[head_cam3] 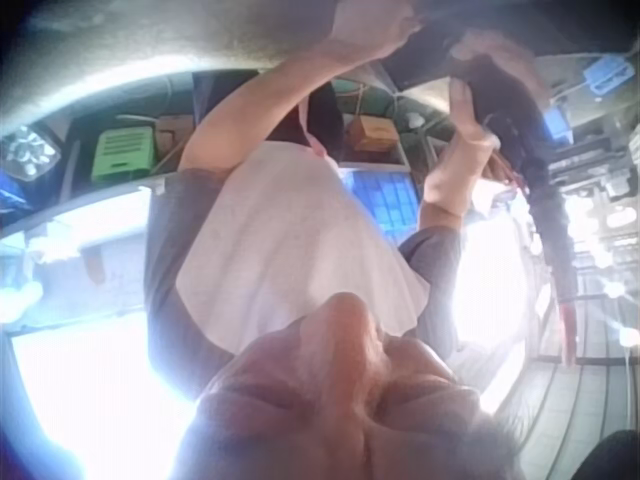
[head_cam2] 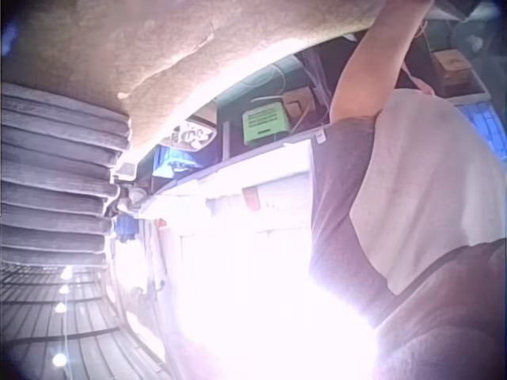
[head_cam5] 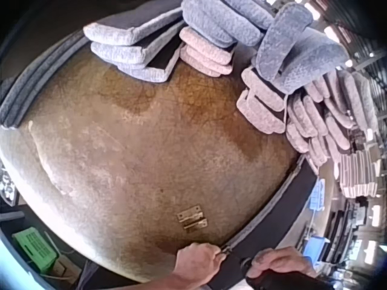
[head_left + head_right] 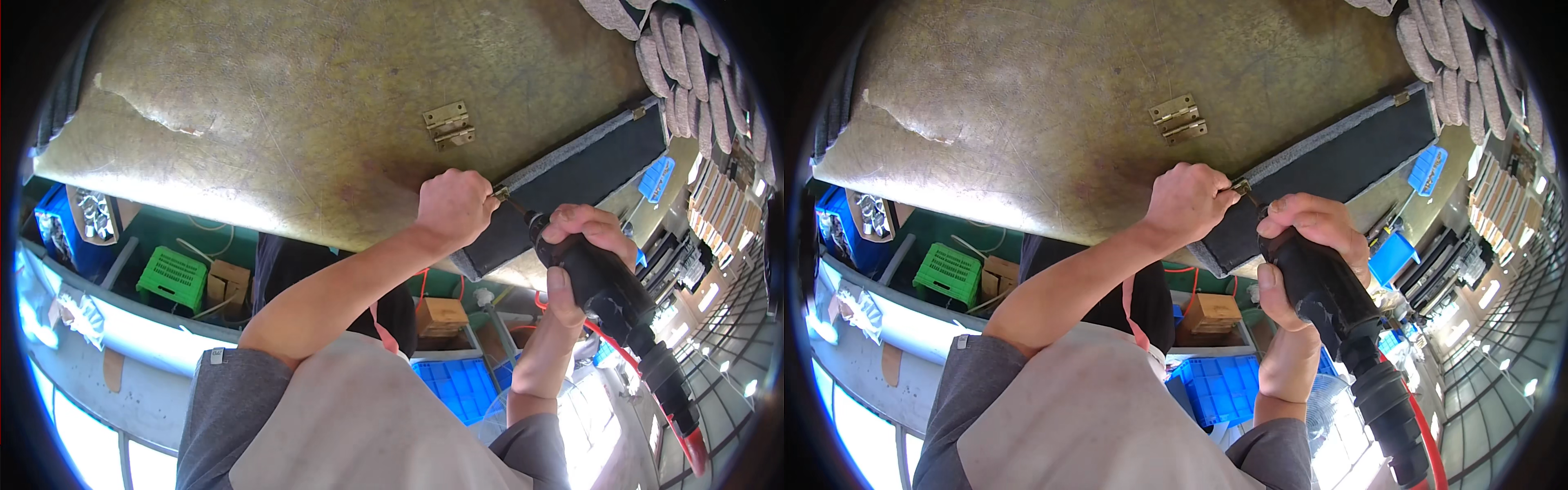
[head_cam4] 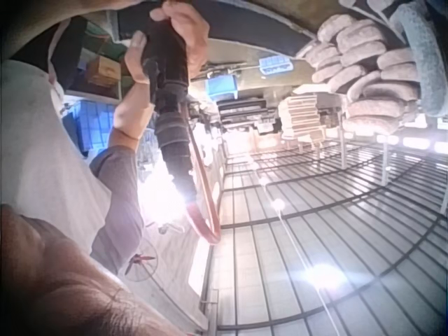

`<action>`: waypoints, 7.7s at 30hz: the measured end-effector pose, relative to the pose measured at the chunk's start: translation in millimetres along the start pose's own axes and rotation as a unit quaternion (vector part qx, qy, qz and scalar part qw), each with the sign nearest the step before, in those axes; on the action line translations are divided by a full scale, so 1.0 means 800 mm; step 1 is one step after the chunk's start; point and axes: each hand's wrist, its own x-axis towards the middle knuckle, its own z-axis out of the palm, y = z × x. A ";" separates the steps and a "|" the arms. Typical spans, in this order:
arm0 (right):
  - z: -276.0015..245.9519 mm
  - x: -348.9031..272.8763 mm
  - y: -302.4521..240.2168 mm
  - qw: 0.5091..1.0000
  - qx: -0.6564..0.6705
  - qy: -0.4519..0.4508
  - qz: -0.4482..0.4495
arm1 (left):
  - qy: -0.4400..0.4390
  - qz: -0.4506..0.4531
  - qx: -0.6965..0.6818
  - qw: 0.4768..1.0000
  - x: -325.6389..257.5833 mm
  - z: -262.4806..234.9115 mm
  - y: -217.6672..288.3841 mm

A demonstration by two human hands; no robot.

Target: Attaching metal hinges to padded furniture panels using an electric screwdriver.

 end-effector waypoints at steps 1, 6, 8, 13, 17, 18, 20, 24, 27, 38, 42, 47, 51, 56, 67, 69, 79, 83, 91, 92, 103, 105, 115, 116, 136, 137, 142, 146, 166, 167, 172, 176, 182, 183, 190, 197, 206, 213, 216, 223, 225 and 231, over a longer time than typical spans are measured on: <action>-0.001 -0.001 0.001 1.000 -0.001 0.007 0.001 | 0.002 0.000 0.005 1.000 0.000 0.000 0.000; -0.010 0.000 0.004 0.999 -0.010 -0.031 -0.006 | 0.002 0.003 0.001 1.000 -0.001 0.001 0.001; -0.014 0.001 0.006 0.999 -0.001 -0.039 -0.007 | 0.012 0.018 0.004 1.000 -0.001 0.000 0.002; -0.027 0.003 0.010 1.000 0.020 -0.022 0.009 | -0.001 0.002 0.010 1.000 -0.001 -0.004 0.006; -0.015 -0.017 0.004 0.996 -0.025 0.085 -0.022 | 0.003 0.015 0.005 1.000 -0.002 -0.002 0.008; -0.009 -0.029 -0.006 0.993 -0.051 0.096 -0.055 | 0.005 0.018 0.015 1.000 0.000 -0.001 0.008; 0.002 -0.059 -0.032 0.983 0.024 0.177 -0.041 | -0.011 0.012 0.004 1.000 -0.002 0.001 0.008; -0.021 -0.093 -0.049 0.936 0.148 0.312 -0.063 | -0.013 0.084 0.026 0.996 -0.014 -0.005 -0.002; -0.042 -0.117 -0.049 0.904 0.233 0.353 -0.060 | 0.011 -0.003 -0.211 0.978 -0.050 -0.013 -0.011; -0.049 -0.174 -0.030 0.825 0.341 0.450 -0.037 | -0.105 -0.156 -0.463 0.866 -0.086 -0.015 0.014; -0.053 -0.183 -0.026 0.808 0.361 0.465 -0.032 | -0.116 -0.177 -0.433 0.876 -0.088 -0.002 0.021; -0.051 -0.191 -0.020 0.797 0.370 0.476 -0.022 | -0.127 -0.140 -0.385 0.903 -0.098 0.006 0.020; -0.051 -0.191 -0.019 0.791 0.382 0.477 -0.019 | -0.135 -0.158 -0.323 0.923 -0.102 0.006 0.013; -0.050 -0.188 -0.022 0.789 0.387 0.478 -0.011 | -0.107 -0.127 -0.397 0.903 -0.108 0.013 0.002; -0.038 -0.183 -0.022 0.781 0.418 0.463 -0.017 | -0.113 -0.109 -0.453 0.877 -0.115 0.019 -0.007; -0.036 -0.182 -0.023 0.781 0.413 0.467 -0.026 | -0.123 -0.113 -0.457 0.874 -0.116 0.017 -0.008; -0.040 -0.162 -0.062 0.874 0.249 0.414 -0.048 | 0.000 -0.008 -0.281 0.960 -0.105 0.017 -0.003; -0.033 -0.140 -0.060 0.916 0.154 0.366 -0.047 | 0.127 0.075 -0.007 0.989 -0.078 0.017 -0.007; -0.018 -0.119 -0.045 0.933 0.136 0.333 -0.023 | 0.077 0.021 0.002 0.997 -0.051 0.024 -0.002; -0.018 -0.117 -0.043 0.935 0.131 0.329 -0.025 | 0.079 0.020 0.002 0.997 -0.050 0.024 -0.002; -0.011 -0.106 -0.032 0.942 0.099 0.320 0.000 | 0.059 0.005 -0.008 0.998 -0.049 0.019 -0.003; -0.010 -0.103 -0.032 0.945 0.060 0.321 0.005 | 0.051 0.015 0.018 0.998 -0.052 0.013 -0.004; -0.012 -0.076 -0.028 0.987 0.013 0.157 -0.037 | -0.063 0.025 0.202 0.977 -0.050 -0.015 -0.005; -0.009 -0.075 -0.029 0.987 0.010 0.156 -0.031 | -0.070 0.014 0.206 0.976 -0.048 -0.015 -0.006; 0.025 -0.052 -0.023 0.996 -0.027 0.090 -0.011 | -0.074 0.011 0.141 0.987 -0.040 -0.018 -0.020; 0.026 -0.053 -0.022 0.995 -0.031 0.096 -0.009 | -0.078 0.003 0.149 0.986 -0.040 -0.018 -0.021; 0.026 -0.057 -0.018 0.993 -0.043 0.106 -0.006 | -0.073 0.016 0.135 0.988 -0.041 -0.018 -0.022; 0.023 -0.057 -0.015 0.994 -0.038 0.100 -0.015 | -0.080 0.009 0.143 0.986 -0.040 -0.019 -0.021; 0.015 -0.111 -0.031 0.944 -0.008 0.309 -0.116 | -0.086 -0.051 0.207 0.973 -0.060 -0.013 0.026; 0.012 -0.116 -0.024 0.920 0.074 0.369 -0.104 | -0.088 -0.051 0.225 0.969 -0.062 -0.010 0.030; -0.044 -0.150 -0.004 0.716 0.388 0.579 0.043 | -0.060 -0.044 0.266 0.961 -0.064 -0.001 0.039; -0.064 -0.205 -0.011 0.623 0.529 0.576 -0.012 | -0.061 -0.042 0.291 0.954 -0.059 0.016 0.032; -0.069 -0.282 -0.051 0.640 0.523 0.563 -0.028 | -0.097 -0.109 0.058 0.988 -0.073 0.042 0.035; -0.073 -0.289 -0.056 0.631 0.526 0.569 -0.040 | -0.110 -0.155 0.003 0.982 -0.079 0.043 0.041; -0.111 -0.331 -0.094 0.644 0.533 0.542 -0.084 | -0.198 0.015 -0.008 0.980 -0.127 0.016 0.109; -0.134 -0.370 -0.141 0.691 0.490 0.531 -0.036 | -0.238 0.049 0.018 0.970 -0.234 -0.119 0.161; -0.085 -0.305 -0.150 0.688 0.507 0.518 -0.046 | -0.103 0.181 -0.235 0.949 -0.280 -0.277 0.196; -0.007 -0.210 -0.163 0.691 0.527 0.491 -0.062 | 0.148 0.302 -0.015 0.942 -0.175 -0.499 0.213; 0.023 -0.183 -0.174 0.692 0.523 0.493 -0.067 | 0.126 0.262 -0.112 0.950 -0.096 -0.570 0.214; 0.058 -0.153 -0.210 0.687 0.483 0.540 -0.062 | 0.167 0.030 0.000 0.985 0.031 -0.606 0.225; 0.055 -0.154 -0.210 0.690 0.461 0.554 -0.062 | 0.237 0.024 0.294 0.926 0.036 -0.610 0.221; 0.008 -0.160 -0.200 0.630 0.503 0.585 -0.091 | 0.346 0.267 0.053 0.898 -0.049 -0.582 0.145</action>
